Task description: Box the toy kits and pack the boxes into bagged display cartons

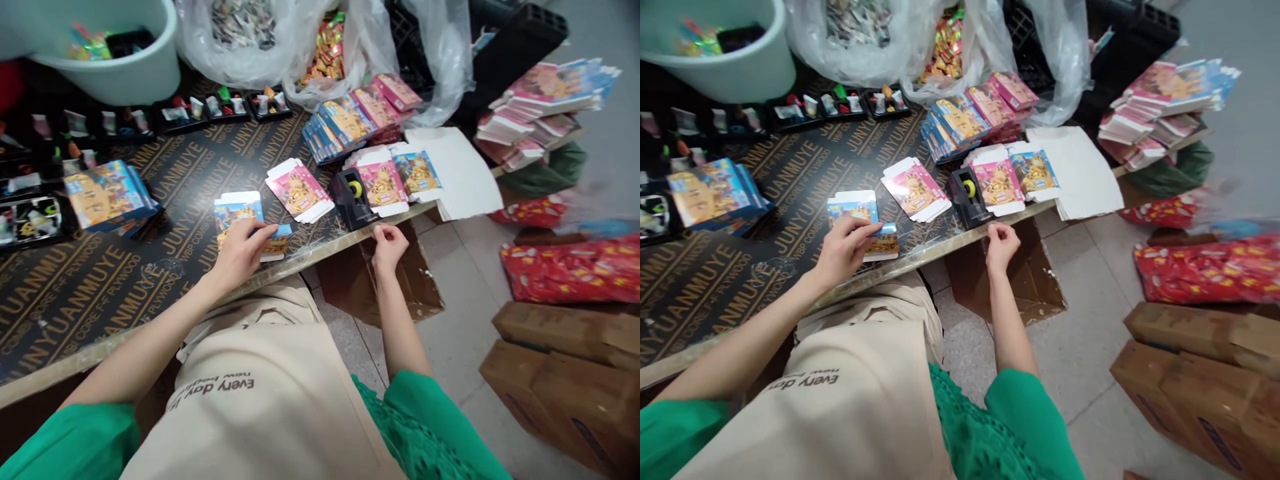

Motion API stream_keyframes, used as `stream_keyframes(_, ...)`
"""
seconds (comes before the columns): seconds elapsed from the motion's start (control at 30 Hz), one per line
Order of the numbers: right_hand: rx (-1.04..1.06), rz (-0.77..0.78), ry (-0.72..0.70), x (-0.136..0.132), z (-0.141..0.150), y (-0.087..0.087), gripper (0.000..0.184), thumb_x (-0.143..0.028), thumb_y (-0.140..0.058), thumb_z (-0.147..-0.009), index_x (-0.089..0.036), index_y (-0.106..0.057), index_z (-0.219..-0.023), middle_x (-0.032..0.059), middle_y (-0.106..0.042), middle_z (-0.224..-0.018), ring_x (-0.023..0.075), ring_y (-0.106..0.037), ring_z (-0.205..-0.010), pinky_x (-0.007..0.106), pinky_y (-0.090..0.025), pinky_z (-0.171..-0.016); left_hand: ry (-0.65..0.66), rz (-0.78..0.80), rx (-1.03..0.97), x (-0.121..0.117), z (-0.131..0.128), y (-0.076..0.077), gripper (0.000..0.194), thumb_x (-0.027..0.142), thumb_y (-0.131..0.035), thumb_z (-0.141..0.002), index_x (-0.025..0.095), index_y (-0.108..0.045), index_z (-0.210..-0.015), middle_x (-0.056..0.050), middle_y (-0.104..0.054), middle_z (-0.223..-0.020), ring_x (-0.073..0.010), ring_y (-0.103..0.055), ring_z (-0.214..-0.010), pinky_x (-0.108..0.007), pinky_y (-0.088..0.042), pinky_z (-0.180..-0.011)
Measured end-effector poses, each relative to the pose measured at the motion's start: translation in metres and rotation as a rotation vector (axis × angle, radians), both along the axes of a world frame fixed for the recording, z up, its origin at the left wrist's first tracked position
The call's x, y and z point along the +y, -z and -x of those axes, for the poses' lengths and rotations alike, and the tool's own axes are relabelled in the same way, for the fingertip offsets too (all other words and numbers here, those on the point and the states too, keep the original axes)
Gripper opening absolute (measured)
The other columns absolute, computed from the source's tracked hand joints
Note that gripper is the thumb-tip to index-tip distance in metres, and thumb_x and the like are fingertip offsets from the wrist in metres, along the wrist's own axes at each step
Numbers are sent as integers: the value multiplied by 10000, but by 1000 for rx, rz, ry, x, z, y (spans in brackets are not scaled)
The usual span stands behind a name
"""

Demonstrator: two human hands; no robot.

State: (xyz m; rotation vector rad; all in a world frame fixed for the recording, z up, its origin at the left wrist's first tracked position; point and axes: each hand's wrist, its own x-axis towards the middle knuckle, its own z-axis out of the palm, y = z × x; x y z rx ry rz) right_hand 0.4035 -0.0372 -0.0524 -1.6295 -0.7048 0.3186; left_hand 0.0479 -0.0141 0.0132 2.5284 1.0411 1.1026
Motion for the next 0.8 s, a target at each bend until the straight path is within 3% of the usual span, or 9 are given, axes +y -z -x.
stream_keyframes(0.07,82,-38,-37,-8,30,-19,306,-451,-756,-681,-174,-677,-783,-8,-595,-717,112,-484,-610,273,-416,-596,18,-7,13,0,2,0,316,154,-474,-970,189,-603,-1256,-96,-673,-1024,-208,-618,-927,-342,-491,-816)
stream_keyframes(0.1,157,-34,-144,-13,49,-32,331,-458,-770,-695,-178,-713,-862,-24,-583,-694,91,-434,-564,251,-360,-544,21,-10,14,0,3,0,327,137,-470,-964,181,-570,-1273,-100,-669,-1034,-210,-621,-939,-346,-495,-827)
stream_keyframes(0.23,753,162,-883,-30,131,-78,352,-406,-768,-758,-187,-766,-1033,-100,-394,-463,48,-241,-413,232,-163,-459,41,-38,-36,1,6,3,304,124,-492,-962,195,-492,-1257,-83,-654,-1036,-200,-630,-953,-339,-506,-837)
stream_keyframes(0.3,969,215,-1074,-31,158,-90,341,-347,-764,-750,-177,-773,-1045,-117,-342,-406,43,-188,-395,228,-138,-450,69,-48,-72,3,8,6,311,119,-494,-963,203,-464,-1260,-84,-649,-1061,-196,-629,-979,-339,-510,-852)
stream_keyframes(0.43,1191,230,-1110,-21,175,-90,278,-263,-674,-779,-149,-770,-1014,-119,-318,-365,53,-129,-390,218,-119,-418,121,-59,-37,5,11,6,366,83,-451,-958,220,-451,-1298,-88,-638,-1121,-198,-613,-1030,-351,-503,-883)
stream_keyframes(0.53,1276,225,-1110,-16,172,-83,258,-225,-598,-803,-138,-763,-982,-110,-325,-369,61,-126,-398,213,-125,-411,126,-104,69,4,12,0,414,76,-422,-939,225,-534,-1309,-97,-639,-1149,-212,-598,-1019,-365,-483,-871)
stream_keyframes(0.6,1264,234,-1117,-15,171,-79,256,-241,-596,-803,-144,-758,-977,-109,-332,-374,62,-141,-395,211,-137,-411,95,-102,78,3,9,-3,364,131,-457,-944,217,-605,-1265,-106,-650,-1140,-224,-599,-1002,-378,-474,-861)
stream_keyframes(0.67,1113,252,-1103,-15,169,-75,259,-309,-638,-804,-158,-754,-980,-107,-378,-384,58,-192,-374,214,-148,-410,33,-76,22,1,1,-4,248,226,-529,-955,207,-669,-1159,-98,-669,-1069,-222,-610,-957,-372,-472,-833)
stream_keyframes(0.8,458,398,-1182,-15,152,-76,380,-515,-691,-837,-146,-753,-770,-67,-467,-384,53,-334,-345,228,-193,-420,-99,-102,-16,0,-16,1,152,282,-593,-963,198,-712,-916,-65,-681,-897,-193,-606,-828,-332,-447,-736)
